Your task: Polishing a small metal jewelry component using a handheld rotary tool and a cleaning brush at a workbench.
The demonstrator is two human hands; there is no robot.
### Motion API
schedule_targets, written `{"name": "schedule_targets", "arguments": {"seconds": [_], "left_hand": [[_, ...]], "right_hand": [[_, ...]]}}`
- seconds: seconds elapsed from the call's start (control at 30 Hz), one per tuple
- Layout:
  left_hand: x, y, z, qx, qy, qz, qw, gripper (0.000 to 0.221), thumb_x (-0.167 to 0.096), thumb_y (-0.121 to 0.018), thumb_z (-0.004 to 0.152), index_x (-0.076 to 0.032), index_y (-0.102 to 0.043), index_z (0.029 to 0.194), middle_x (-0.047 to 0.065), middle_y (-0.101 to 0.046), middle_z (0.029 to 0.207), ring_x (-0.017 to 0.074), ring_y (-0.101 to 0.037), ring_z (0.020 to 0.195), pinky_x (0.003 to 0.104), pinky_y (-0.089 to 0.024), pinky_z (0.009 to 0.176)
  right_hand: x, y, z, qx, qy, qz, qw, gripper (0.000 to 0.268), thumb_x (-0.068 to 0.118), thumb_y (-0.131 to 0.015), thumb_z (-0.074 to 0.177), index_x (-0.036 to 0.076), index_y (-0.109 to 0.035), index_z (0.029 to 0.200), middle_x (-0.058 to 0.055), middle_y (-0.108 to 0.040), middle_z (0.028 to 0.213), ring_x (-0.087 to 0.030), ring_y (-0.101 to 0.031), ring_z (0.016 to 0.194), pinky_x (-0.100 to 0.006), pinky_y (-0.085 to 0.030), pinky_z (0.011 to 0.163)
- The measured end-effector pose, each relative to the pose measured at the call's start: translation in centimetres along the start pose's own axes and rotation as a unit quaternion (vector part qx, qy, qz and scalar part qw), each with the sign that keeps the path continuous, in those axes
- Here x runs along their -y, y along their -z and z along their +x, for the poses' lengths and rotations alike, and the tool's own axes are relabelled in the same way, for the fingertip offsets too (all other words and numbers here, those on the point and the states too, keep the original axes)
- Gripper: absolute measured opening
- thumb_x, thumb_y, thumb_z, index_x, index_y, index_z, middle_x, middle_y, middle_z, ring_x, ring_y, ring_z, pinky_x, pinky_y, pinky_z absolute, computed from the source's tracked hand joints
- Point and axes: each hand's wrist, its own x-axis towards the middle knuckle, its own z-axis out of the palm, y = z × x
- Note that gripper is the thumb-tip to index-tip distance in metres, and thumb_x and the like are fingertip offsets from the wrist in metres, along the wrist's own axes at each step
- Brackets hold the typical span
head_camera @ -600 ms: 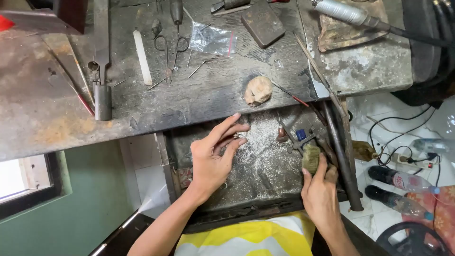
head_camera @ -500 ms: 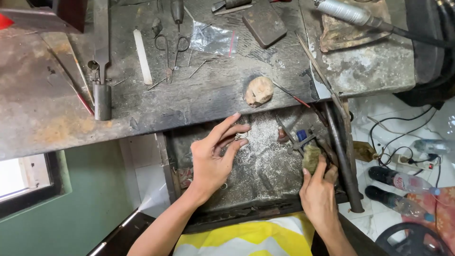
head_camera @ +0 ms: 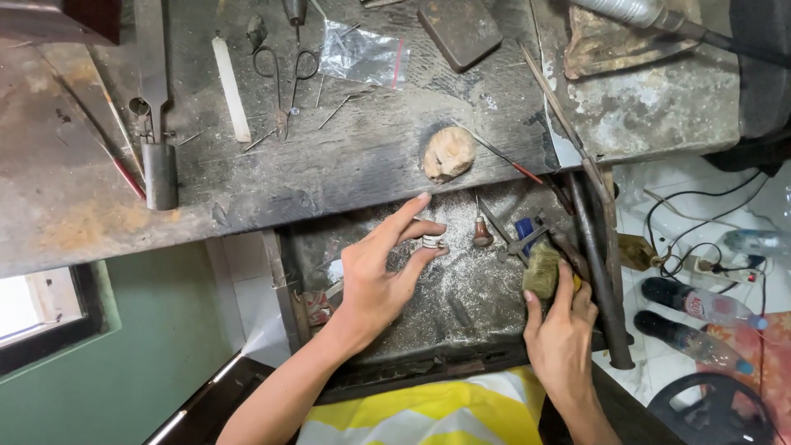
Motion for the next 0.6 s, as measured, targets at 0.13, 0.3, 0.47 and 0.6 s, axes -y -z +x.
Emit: {"name": "schedule_targets", "arguments": {"seconds": [0.13, 0.3, 0.47, 0.6], "left_hand": [[-0.2, 0.2, -0.1, 0.007, -0.013, 0.001, 1.000, 0.056, -0.002, -0.078, 0.095, 0.000, -0.050, 0.144, 0.007, -0.078, 0.111, 0.0214, -0.074, 0.101, 0.034, -0.057, 0.105], [0.0, 0.3, -0.5, 0.023, -0.006, 0.007, 1.000, 0.055, -0.003, -0.074, 0.099, 0.000, -0.047, 0.147, 0.005, -0.077, 0.114, 0.0228, -0.073, 0.105, 0.034, -0.054, 0.108], [0.2, 0.0, -0.5, 0.037, -0.018, 0.008, 0.999, 0.059, 0.001, -0.074, 0.097, 0.001, -0.045, 0.148, 0.007, -0.077, 0.114, 0.0225, -0.072, 0.103, 0.035, -0.056, 0.107], [0.4, 0.0, -0.7, 0.062, -0.022, 0.015, 0.998, 0.056, 0.004, -0.067, 0.101, 0.000, -0.041, 0.150, 0.007, -0.076, 0.114, 0.0246, -0.065, 0.097, 0.035, -0.053, 0.101]], "right_hand": [[-0.1, -0.2, 0.4, 0.047, -0.023, -0.028, 0.998, 0.068, 0.036, -0.049, 0.103, 0.016, -0.024, 0.164, -0.060, -0.034, 0.139, -0.073, -0.043, 0.119, -0.073, -0.048, 0.092], [-0.9, 0.3, 0.4, 0.070, -0.003, -0.018, 0.997, 0.056, 0.031, -0.052, 0.103, 0.027, -0.040, 0.157, -0.060, -0.032, 0.140, -0.074, -0.053, 0.108, -0.072, -0.047, 0.096], [-1.2, -0.3, 0.5, 0.070, -0.075, 0.016, 0.995, 0.030, 0.034, -0.049, 0.106, 0.007, -0.056, 0.118, -0.040, -0.042, 0.132, -0.059, -0.048, 0.118, -0.069, -0.047, 0.091], [-1.1, -1.8, 0.1, -0.040, 0.010, 0.019, 0.999, 0.030, 0.012, -0.065, 0.099, -0.004, -0.045, 0.116, -0.034, -0.055, 0.114, -0.055, -0.055, 0.108, -0.061, -0.048, 0.087]]}}
